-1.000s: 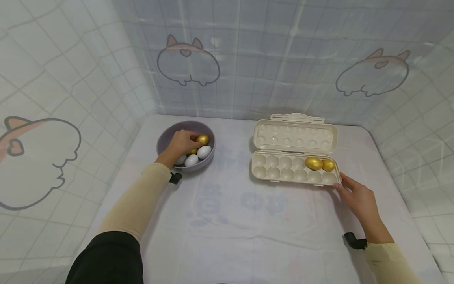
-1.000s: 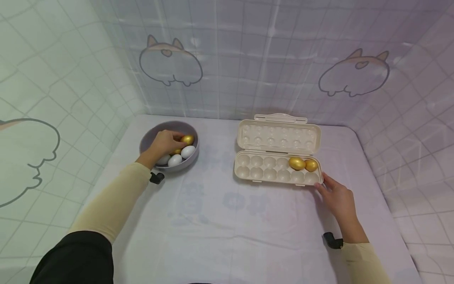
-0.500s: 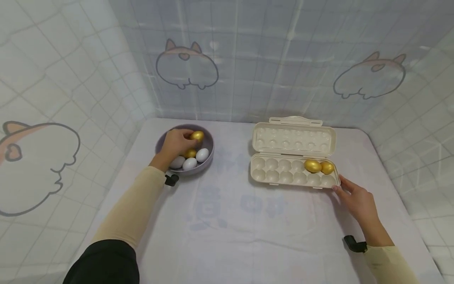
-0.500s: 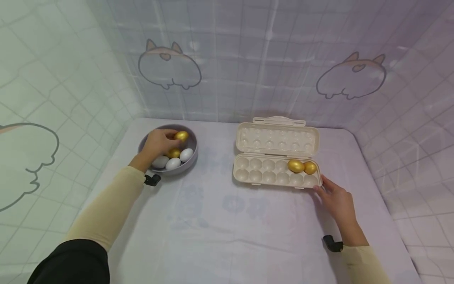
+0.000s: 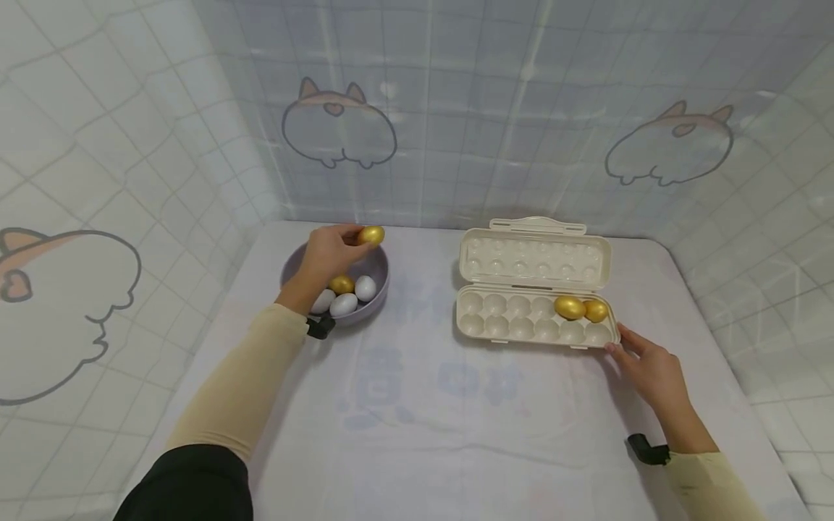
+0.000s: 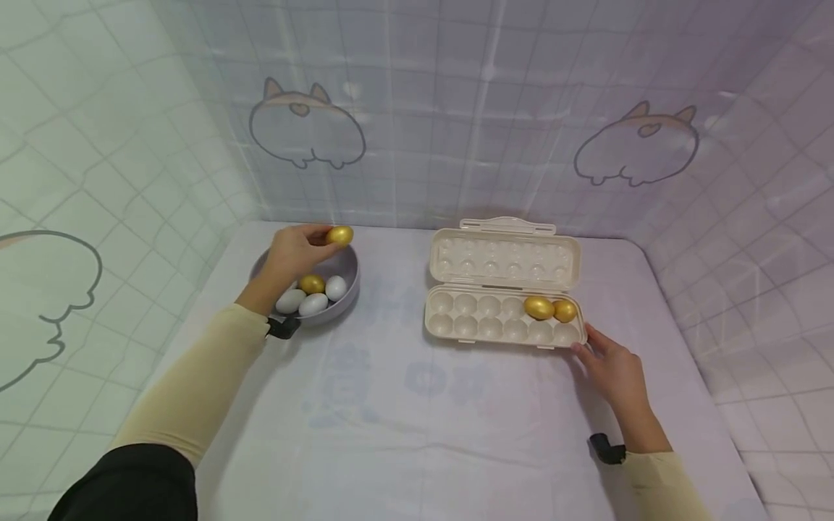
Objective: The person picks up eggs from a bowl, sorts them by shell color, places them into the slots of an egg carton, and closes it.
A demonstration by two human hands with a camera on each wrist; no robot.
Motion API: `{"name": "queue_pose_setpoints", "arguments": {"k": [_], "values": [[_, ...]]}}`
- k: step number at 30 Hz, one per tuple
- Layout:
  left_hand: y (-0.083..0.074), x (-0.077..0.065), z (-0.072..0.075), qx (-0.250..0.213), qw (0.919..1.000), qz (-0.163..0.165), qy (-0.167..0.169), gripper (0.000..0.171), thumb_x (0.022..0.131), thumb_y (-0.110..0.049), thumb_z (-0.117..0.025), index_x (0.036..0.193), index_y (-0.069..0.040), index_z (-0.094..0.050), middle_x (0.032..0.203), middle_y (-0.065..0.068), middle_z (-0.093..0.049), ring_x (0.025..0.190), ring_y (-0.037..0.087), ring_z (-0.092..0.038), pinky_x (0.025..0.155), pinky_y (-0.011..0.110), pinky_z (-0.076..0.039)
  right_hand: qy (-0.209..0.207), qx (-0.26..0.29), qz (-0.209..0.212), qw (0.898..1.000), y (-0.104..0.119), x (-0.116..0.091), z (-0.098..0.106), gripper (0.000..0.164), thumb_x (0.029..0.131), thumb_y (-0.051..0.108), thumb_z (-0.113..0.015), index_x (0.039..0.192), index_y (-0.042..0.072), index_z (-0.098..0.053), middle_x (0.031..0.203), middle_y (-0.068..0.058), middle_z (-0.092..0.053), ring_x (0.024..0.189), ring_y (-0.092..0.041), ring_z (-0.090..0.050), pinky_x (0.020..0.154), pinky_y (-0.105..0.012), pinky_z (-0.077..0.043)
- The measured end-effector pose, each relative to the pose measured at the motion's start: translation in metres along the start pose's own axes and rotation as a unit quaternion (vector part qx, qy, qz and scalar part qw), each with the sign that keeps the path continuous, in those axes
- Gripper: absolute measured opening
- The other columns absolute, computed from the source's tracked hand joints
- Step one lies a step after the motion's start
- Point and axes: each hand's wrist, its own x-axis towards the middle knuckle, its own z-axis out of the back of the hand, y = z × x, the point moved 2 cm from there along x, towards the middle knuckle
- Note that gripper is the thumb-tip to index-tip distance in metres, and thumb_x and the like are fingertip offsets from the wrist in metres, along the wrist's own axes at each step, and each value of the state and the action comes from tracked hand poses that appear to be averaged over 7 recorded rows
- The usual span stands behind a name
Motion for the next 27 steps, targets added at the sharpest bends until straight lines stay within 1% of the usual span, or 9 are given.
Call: {"name": "queue_pose_setpoints", "arguments": {"k": [3,8,11,14,17,20,23,27], "values": [[-0.013,0.001,-0.002,-0.024,0.9997,-0.008,-0.003,0.059,0.093,-0.039,-0.079,0.144,-0.012,-0.066,0.131,0.013,-0.075,0.122,0.028,-0.071,0.102,0.045,-0.059,-0.001,-0.002,-0.001,1.0,0.0,0.0,0.001,0.072,0.108,0.048,-0.056,0.162,0.005,-0.036,0.153,-0.032,-0.048,0.139,-0.064,-0.041,0.107,-0.077,-0.04],[-0.031,0.0,-0.008,-0.063,0.9975,-0.033,0.0,0.053,0.093,-0.029,-0.079,0.141,-0.009,-0.068,0.131,0.014,-0.075,0.12,0.029,-0.073,0.099,0.044,-0.061,0.001,-0.002,0.001,1.0,-0.001,0.001,0.002,0.072,0.108,0.05,-0.055,0.162,0.005,-0.036,0.153,-0.033,-0.047,0.139,-0.065,-0.041,0.107,-0.077,-0.041],[-0.039,-0.002,-0.014,-0.072,0.9963,-0.047,0.01,0.051,0.095,-0.027,-0.079,0.14,-0.007,-0.068,0.133,0.014,-0.073,0.119,0.029,-0.072,0.097,0.043,-0.062,0.006,0.001,0.001,1.0,-0.003,0.002,0.001,0.074,0.108,0.052,-0.054,0.162,0.006,-0.036,0.154,-0.033,-0.046,0.138,-0.065,-0.041,0.106,-0.078,-0.041],[-0.046,-0.004,-0.02,-0.08,0.9954,-0.049,0.018,0.049,0.095,-0.026,-0.079,0.139,-0.007,-0.068,0.132,0.013,-0.074,0.118,0.027,-0.073,0.096,0.042,-0.063,0.009,0.002,0.006,1.0,-0.005,0.001,-0.001,0.075,0.108,0.054,-0.054,0.162,0.006,-0.036,0.153,-0.033,-0.047,0.138,-0.065,-0.042,0.104,-0.077,-0.043],[-0.054,-0.005,-0.027,-0.084,0.9951,-0.05,0.016,0.046,0.094,-0.025,-0.079,0.136,-0.008,-0.071,0.129,0.012,-0.075,0.115,0.026,-0.074,0.094,0.04,-0.063,0.004,0.001,0.013,1.0,-0.005,0.001,-0.002,0.074,0.108,0.052,-0.055,0.162,0.005,-0.037,0.151,-0.032,-0.049,0.137,-0.064,-0.044,0.102,-0.076,-0.045],[-0.061,-0.004,-0.035,-0.09,0.994,-0.062,0.012,0.043,0.093,-0.023,-0.079,0.133,-0.008,-0.073,0.126,0.012,-0.077,0.112,0.025,-0.075,0.091,0.037,-0.064,-0.002,-0.001,0.019,1.0,-0.005,0.001,-0.001,0.073,0.108,0.051,-0.054,0.161,0.004,-0.039,0.15,-0.032,-0.051,0.135,-0.065,-0.046,0.099,-0.075,-0.047],[-0.069,-0.002,-0.043,-0.096,0.9921,-0.08,0.012,0.04,0.092,-0.02,-0.079,0.13,-0.007,-0.075,0.123,0.013,-0.078,0.109,0.026,-0.076,0.088,0.036,-0.064,0.003,0.001,0.015,1.0,-0.004,0.0,0.0,0.073,0.108,0.052,-0.054,0.162,0.005,-0.037,0.151,-0.032,-0.05,0.136,-0.065,-0.044,0.101,-0.076,-0.046],[-0.077,0.001,-0.053,-0.095,0.9908,-0.096,0.013,0.039,0.092,-0.021,-0.08,0.128,-0.008,-0.076,0.12,0.011,-0.079,0.105,0.024,-0.077,0.086,0.034,-0.064,0.008,0.005,0.011,1.0,-0.003,0.0,0.002,0.074,0.108,0.053,-0.054,0.162,0.005,-0.036,0.152,-0.032,-0.048,0.138,-0.065,-0.042,0.102,-0.076,-0.044]]}}
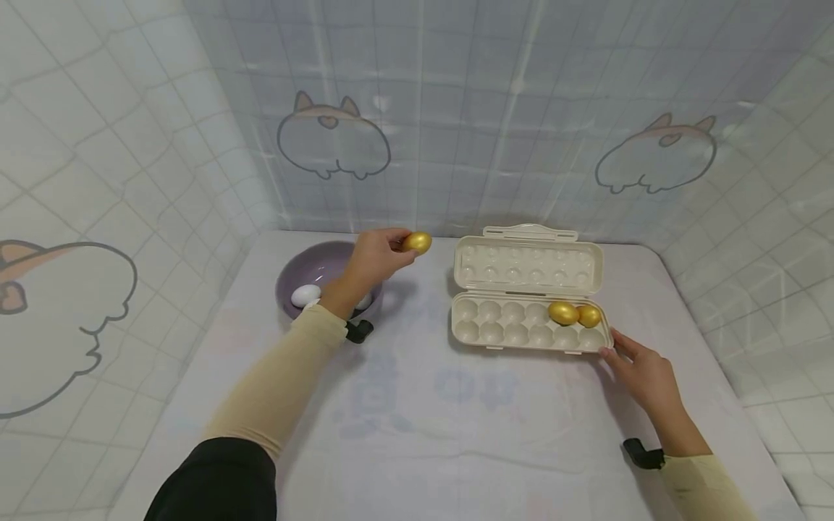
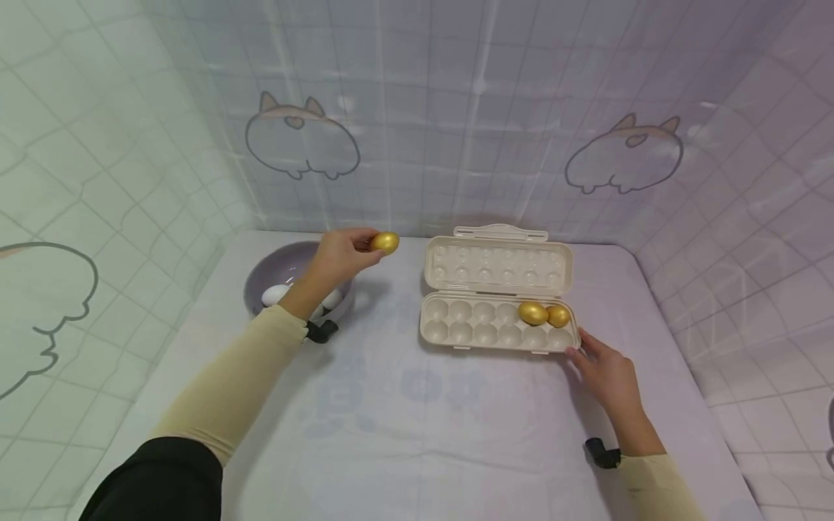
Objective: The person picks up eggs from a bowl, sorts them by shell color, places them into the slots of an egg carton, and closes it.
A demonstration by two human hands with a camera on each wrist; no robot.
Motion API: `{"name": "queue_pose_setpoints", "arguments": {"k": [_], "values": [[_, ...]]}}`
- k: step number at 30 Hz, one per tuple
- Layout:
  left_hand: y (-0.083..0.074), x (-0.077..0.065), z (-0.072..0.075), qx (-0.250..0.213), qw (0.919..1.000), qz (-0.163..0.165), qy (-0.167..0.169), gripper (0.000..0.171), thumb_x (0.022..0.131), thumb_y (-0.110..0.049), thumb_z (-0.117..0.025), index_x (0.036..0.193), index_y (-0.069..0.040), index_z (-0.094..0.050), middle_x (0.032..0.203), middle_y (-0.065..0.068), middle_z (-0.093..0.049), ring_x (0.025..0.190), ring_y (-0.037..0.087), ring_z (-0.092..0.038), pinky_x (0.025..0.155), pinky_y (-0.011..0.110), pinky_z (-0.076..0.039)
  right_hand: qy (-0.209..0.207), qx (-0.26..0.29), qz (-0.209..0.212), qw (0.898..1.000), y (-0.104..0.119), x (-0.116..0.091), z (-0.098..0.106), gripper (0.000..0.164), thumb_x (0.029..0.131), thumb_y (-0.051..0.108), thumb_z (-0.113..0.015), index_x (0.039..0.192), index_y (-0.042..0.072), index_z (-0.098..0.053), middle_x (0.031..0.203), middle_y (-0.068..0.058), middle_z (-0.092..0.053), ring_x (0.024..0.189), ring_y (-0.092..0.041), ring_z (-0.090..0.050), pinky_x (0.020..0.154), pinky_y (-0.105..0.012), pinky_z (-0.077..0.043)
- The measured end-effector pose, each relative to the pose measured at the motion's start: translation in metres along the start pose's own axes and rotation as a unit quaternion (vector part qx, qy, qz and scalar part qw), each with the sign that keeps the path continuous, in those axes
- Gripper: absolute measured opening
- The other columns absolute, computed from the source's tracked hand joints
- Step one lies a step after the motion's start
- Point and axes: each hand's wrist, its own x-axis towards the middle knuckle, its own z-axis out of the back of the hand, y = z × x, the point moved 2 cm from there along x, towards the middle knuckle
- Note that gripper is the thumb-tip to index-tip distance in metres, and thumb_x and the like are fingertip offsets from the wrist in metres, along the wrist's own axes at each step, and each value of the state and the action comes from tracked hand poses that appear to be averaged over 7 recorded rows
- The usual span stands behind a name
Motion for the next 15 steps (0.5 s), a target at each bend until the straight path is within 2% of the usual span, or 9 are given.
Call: {"name": "queue_pose_setpoints", "arguments": {"k": [5,12,15], "values": [[-0.007,0.004,-0.013,-0.007,0.9999,-0.007,0.011,0.041,0.091,-0.022,-0.081,0.129,-0.007,-0.075,0.119,0.012,-0.079,0.105,0.024,-0.078,0.087,0.035,-0.065,-0.001,0.001,-0.002,1.0,0.001,-0.001,0.0,0.073,0.108,0.052,-0.054,0.162,0.005,-0.036,0.152,-0.031,-0.049,0.138,-0.065,-0.042,0.103,-0.076,-0.044],[-0.016,0.01,-0.034,0.033,0.9978,-0.054,0.021,0.036,0.092,-0.021,-0.08,0.125,-0.006,-0.077,0.115,0.011,-0.08,0.102,0.023,-0.078,0.087,0.035,-0.064,-0.013,0.004,0.008,1.0,0.002,-0.002,0.0,0.072,0.108,0.05,-0.055,0.161,0.003,-0.039,0.15,-0.03,-0.052,0.138,-0.064,-0.043,0.104,-0.076,-0.044],[-0.022,0.011,-0.044,0.033,0.9967,-0.07,0.027,0.037,0.091,-0.019,-0.08,0.126,-0.005,-0.077,0.116,0.011,-0.08,0.1,0.022,-0.077,0.086,0.032,-0.063,-0.014,0.004,0.008,1.0,0.002,-0.001,0.0,0.072,0.108,0.05,-0.055,0.161,0.003,-0.039,0.15,-0.03,-0.052,0.138,-0.064,-0.043,0.104,-0.076,-0.044]]}}
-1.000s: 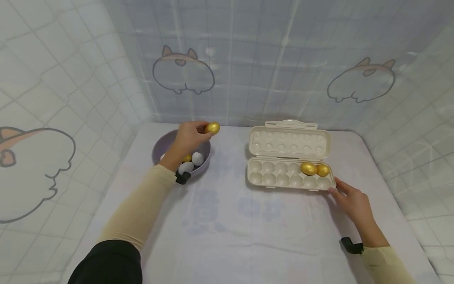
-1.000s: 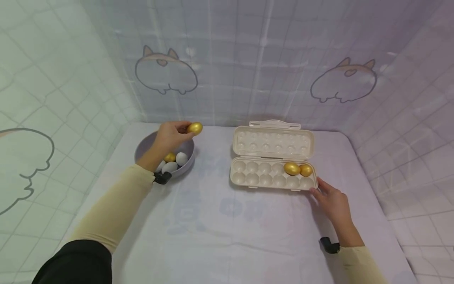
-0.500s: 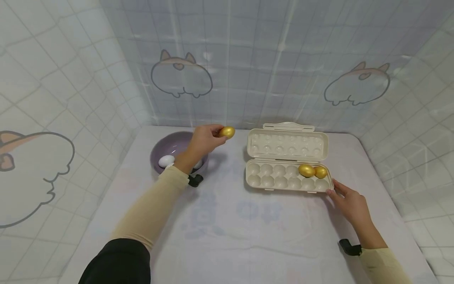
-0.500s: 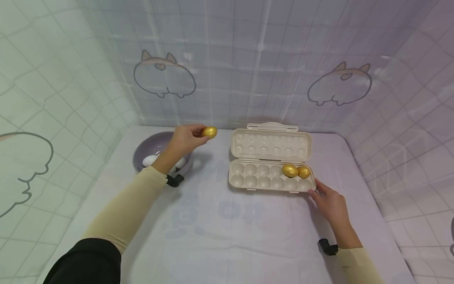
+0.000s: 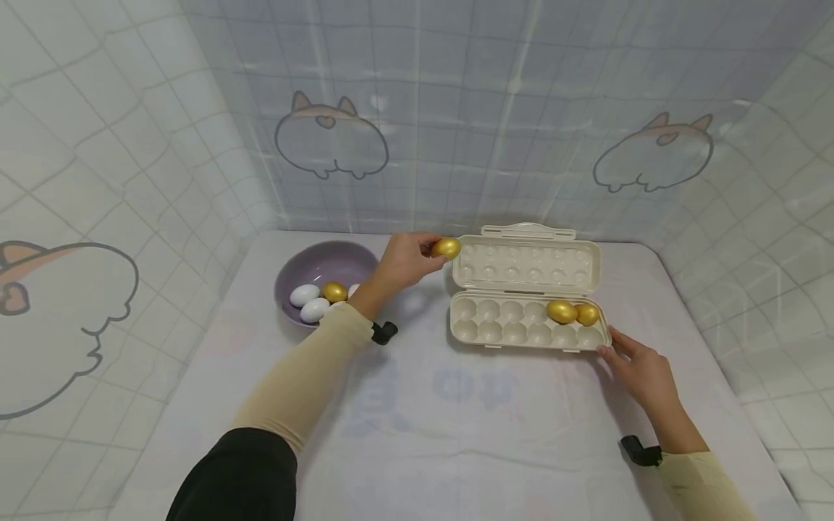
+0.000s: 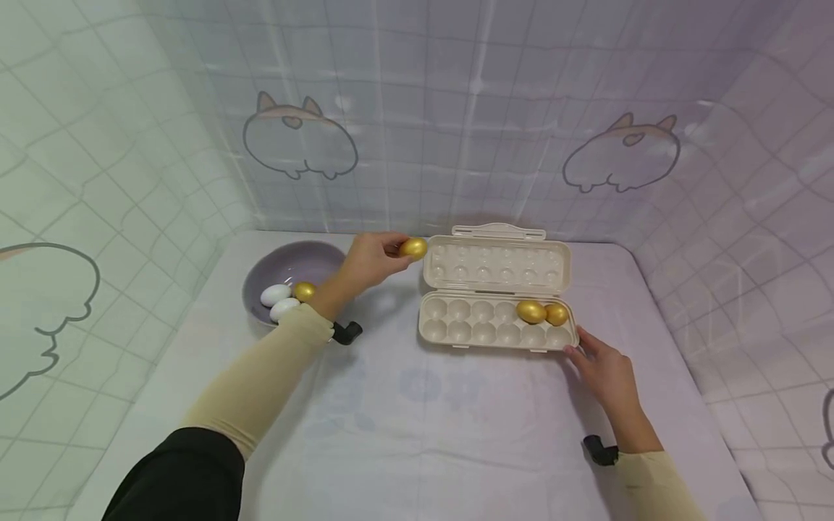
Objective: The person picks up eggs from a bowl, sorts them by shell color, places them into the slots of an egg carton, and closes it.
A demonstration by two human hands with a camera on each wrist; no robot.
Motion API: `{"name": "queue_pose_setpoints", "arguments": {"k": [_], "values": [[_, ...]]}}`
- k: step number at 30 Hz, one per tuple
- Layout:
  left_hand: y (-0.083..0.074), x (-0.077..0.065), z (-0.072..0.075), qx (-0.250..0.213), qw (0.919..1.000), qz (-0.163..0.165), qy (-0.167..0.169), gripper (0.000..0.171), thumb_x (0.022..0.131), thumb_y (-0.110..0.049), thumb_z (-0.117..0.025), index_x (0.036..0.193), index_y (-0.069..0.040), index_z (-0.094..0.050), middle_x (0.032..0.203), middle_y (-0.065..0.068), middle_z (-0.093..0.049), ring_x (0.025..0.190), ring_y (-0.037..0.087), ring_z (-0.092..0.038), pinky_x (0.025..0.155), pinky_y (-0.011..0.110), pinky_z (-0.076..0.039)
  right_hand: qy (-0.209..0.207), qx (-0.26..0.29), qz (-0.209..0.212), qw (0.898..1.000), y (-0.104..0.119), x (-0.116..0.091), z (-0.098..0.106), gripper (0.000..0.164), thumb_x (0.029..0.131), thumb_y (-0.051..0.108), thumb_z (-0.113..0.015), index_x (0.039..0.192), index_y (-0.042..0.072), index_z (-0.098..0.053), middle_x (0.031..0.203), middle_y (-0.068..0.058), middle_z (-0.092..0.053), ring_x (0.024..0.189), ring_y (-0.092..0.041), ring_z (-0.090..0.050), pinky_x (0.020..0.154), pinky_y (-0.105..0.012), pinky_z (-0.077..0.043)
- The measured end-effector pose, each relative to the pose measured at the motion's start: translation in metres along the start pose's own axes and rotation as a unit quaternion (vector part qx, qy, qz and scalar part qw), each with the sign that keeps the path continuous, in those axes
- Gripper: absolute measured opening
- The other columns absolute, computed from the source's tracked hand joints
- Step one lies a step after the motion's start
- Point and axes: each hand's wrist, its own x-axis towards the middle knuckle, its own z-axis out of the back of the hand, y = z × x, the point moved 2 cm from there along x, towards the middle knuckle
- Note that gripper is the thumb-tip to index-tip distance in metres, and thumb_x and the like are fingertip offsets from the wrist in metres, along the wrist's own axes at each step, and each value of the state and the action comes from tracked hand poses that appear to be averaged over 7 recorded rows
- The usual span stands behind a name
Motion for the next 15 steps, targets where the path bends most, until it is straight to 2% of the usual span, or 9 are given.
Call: {"name": "queue_pose_setpoints", "arguments": {"k": [3,9,15], "values": [[-0.005,0.002,-0.012,0.005,0.9999,-0.013,0.003,0.038,0.091,-0.019,-0.079,0.126,-0.006,-0.077,0.115,0.01,-0.081,0.098,0.02,-0.076,0.083,0.029,-0.063,-0.003,0.002,0.003,1.0,0.0,0.0,-0.001,0.072,0.108,0.049,-0.056,0.16,0.003,-0.039,0.149,-0.03,-0.053,0.137,-0.064,-0.044,0.104,-0.077,-0.043],[-0.014,0.004,-0.035,0.016,0.9996,-0.011,0.023,0.036,0.092,-0.021,-0.08,0.125,-0.008,-0.078,0.112,0.007,-0.081,0.095,0.016,-0.073,0.08,0.024,-0.059,-0.008,0.004,0.007,1.0,-0.002,0.0,-0.003,0.071,0.108,0.049,-0.056,0.16,0.003,-0.04,0.149,-0.029,-0.054,0.137,-0.063,-0.045,0.105,-0.076,-0.043],[-0.027,0.006,-0.054,0.029,0.9982,-0.023,0.047,0.029,0.093,-0.02,-0.08,0.12,-0.01,-0.078,0.106,0.004,-0.08,0.091,0.014,-0.072,0.078,0.022,-0.058,-0.016,0.005,0.01,1.0,-0.002,0.001,-0.003,0.07,0.108,0.047,-0.057,0.159,0.002,-0.041,0.149,-0.029,-0.054,0.137,-0.063,-0.046,0.105,-0.076,-0.043]]}}
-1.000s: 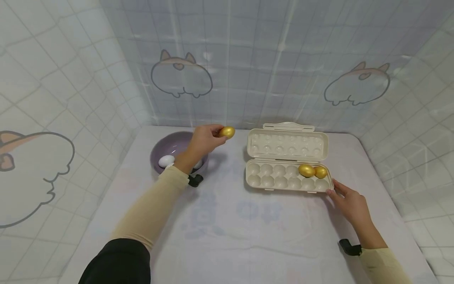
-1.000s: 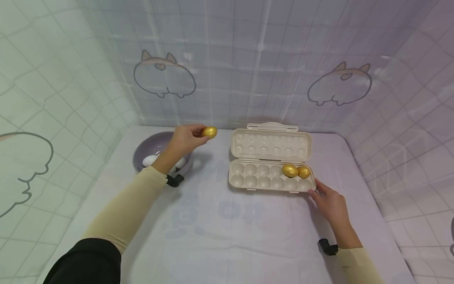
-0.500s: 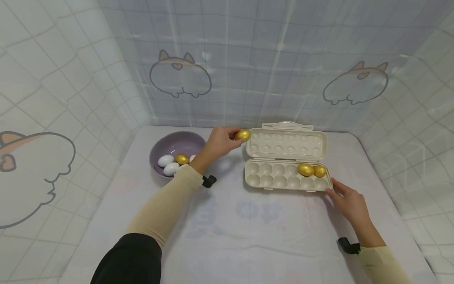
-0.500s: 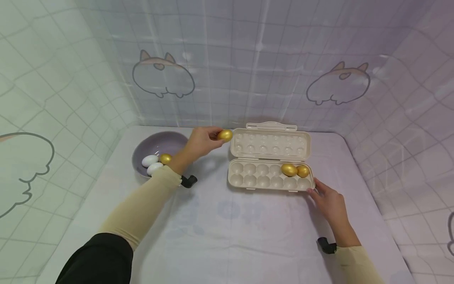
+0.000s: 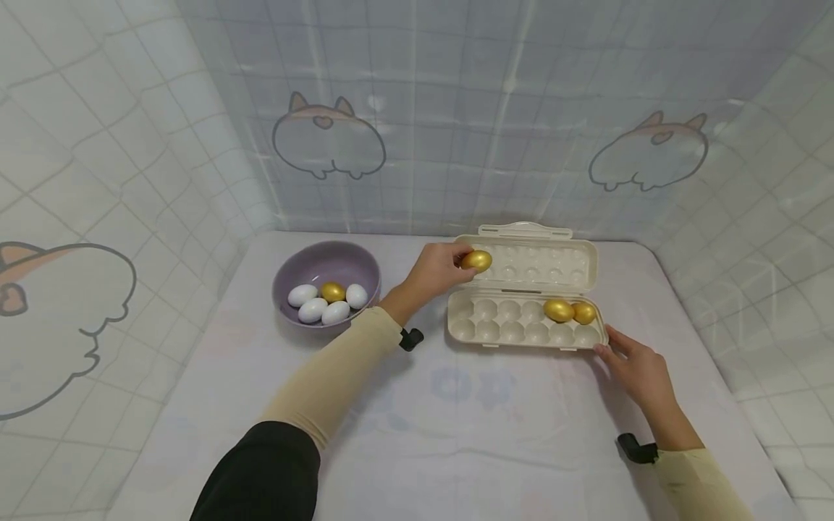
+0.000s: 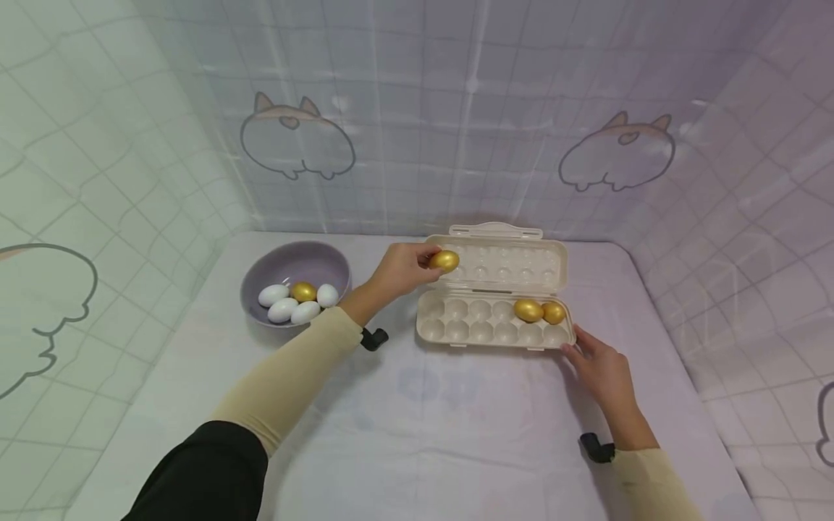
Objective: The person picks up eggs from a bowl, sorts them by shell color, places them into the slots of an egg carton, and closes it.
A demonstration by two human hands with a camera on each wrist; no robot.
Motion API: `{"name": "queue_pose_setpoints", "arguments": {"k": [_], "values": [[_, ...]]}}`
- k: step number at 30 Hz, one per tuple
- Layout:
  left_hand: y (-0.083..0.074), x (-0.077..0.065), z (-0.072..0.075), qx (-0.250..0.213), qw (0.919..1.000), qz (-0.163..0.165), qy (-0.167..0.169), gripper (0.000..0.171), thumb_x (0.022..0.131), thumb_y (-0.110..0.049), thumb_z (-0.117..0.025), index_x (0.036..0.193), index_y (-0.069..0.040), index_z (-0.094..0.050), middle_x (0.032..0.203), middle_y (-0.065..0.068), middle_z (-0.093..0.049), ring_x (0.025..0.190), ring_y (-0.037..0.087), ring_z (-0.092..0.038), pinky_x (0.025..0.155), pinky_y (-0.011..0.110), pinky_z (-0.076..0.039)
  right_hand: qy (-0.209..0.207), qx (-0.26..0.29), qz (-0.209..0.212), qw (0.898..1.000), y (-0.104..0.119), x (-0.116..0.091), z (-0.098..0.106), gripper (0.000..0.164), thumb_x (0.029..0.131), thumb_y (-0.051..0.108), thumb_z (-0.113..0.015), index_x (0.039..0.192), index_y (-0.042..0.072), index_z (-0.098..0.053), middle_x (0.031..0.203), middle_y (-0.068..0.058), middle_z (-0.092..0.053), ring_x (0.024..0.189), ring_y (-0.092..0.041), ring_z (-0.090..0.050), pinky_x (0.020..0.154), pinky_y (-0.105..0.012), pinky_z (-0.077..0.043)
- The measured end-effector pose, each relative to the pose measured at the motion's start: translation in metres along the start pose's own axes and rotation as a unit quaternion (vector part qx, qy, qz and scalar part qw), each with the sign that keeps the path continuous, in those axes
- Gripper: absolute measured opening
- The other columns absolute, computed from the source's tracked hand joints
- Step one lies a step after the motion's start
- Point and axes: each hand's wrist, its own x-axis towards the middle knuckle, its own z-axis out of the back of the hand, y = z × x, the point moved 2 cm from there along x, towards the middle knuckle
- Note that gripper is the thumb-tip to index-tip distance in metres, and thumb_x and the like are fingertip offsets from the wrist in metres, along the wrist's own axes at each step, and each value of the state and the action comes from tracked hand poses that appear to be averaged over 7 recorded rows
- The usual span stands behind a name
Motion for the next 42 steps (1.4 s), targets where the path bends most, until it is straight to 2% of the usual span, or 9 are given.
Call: {"name": "queue_pose_setpoints", "arguments": {"k": [7,11,18,23,26,30,37,40,42], "values": [[-0.016,0.006,-0.023,0.02,0.9986,-0.022,0.044,0.028,0.094,-0.02,-0.078,0.12,-0.01,-0.077,0.107,0.002,-0.079,0.09,0.011,-0.071,0.077,0.02,-0.057,0.004,-0.001,-0.01,1.0,0.0,0.002,-0.001,0.072,0.108,0.05,-0.056,0.161,0.005,-0.039,0.151,-0.029,-0.052,0.139,-0.062,-0.044,0.107,-0.076,-0.042],[-0.022,0.01,-0.04,0.041,0.9963,-0.042,0.063,0.026,0.093,-0.019,-0.078,0.117,-0.009,-0.077,0.102,0.001,-0.079,0.084,0.009,-0.067,0.074,0.018,-0.054,0.01,0.0,-0.019,1.0,0.0,0.003,-0.002,0.072,0.108,0.05,-0.056,0.162,0.006,-0.038,0.152,-0.028,-0.052,0.141,-0.061,-0.043,0.109,-0.076,-0.041],[-0.034,0.016,-0.066,0.105,0.9865,-0.067,0.106,0.018,0.093,-0.022,-0.079,0.106,-0.012,-0.076,0.092,-0.003,-0.072,0.08,0.01,-0.058,0.074,0.019,-0.047,0.013,0.002,-0.025,1.0,0.0,0.002,-0.002,0.072,0.108,0.05,-0.055,0.163,0.007,-0.037,0.153,-0.029,-0.05,0.141,-0.061,-0.042,0.108,-0.075,-0.042],[-0.042,0.018,-0.082,0.119,0.9799,-0.073,0.142,0.011,0.089,-0.018,-0.079,0.097,-0.014,-0.073,0.086,-0.004,-0.066,0.079,0.011,-0.055,0.07,0.02,-0.044,0.012,-0.002,-0.025,1.0,0.0,0.001,-0.003,0.071,0.108,0.051,-0.055,0.163,0.008,-0.038,0.153,-0.029,-0.05,0.141,-0.062,-0.042,0.109,-0.076,-0.041],[-0.045,0.019,-0.089,0.141,0.9741,-0.089,0.153,0.01,0.086,-0.016,-0.078,0.093,-0.015,-0.071,0.081,-0.006,-0.062,0.077,0.011,-0.053,0.066,0.02,-0.041,0.012,0.0,-0.025,1.0,0.0,0.0,-0.002,0.072,0.108,0.051,-0.055,0.162,0.008,-0.038,0.152,-0.029,-0.051,0.14,-0.063,-0.042,0.109,-0.076,-0.04],[-0.05,0.02,-0.098,0.187,0.9631,-0.106,0.163,0.009,0.089,-0.019,-0.078,0.093,-0.015,-0.072,0.078,-0.008,-0.06,0.075,0.01,-0.051,0.064,0.019,-0.038,0.008,0.002,-0.019,1.0,0.001,0.0,-0.002,0.071,0.108,0.05,-0.056,0.162,0.007,-0.039,0.151,-0.028,-0.052,0.14,-0.063,-0.042,0.108,-0.076,-0.04],[-0.057,0.022,-0.109,0.258,0.9435,-0.09,0.188,0.016,0.093,-0.028,-0.079,0.097,-0.014,-0.072,0.083,-0.006,-0.064,0.075,0.011,-0.053,0.064,0.022,-0.041,0.01,0.001,-0.022,1.0,0.0,0.0,-0.003,0.071,0.108,0.05,-0.055,0.162,0.007,-0.038,0.152,-0.028,-0.052,0.141,-0.062,-0.042,0.109,-0.076,-0.04],[-0.055,0.025,-0.115,0.283,0.9348,-0.094,0.192,0.015,0.094,-0.028,-0.077,0.097,-0.014,-0.071,0.086,-0.005,-0.065,0.076,0.011,-0.054,0.065,0.024,-0.043,0.007,0.005,-0.021,1.0,0.0,0.001,-0.003,0.071,0.108,0.05,-0.056,0.162,0.007,-0.039,0.151,-0.027,-0.052,0.141,-0.061,-0.042,0.109,-0.076,-0.04],[-0.055,0.026,-0.117,0.289,0.9326,-0.101,0.191,0.013,0.094,-0.025,-0.076,0.097,-0.014,-0.071,0.087,-0.004,-0.065,0.077,0.011,-0.054,0.065,0.024,-0.044,0.004,0.008,-0.018,1.0,0.0,0.001,-0.003,0.071,0.108,0.049,-0.057,0.161,0.006,-0.039,0.151,-0.027,-0.053,0.141,-0.061,-0.043,0.109,-0.076,-0.041]]}}
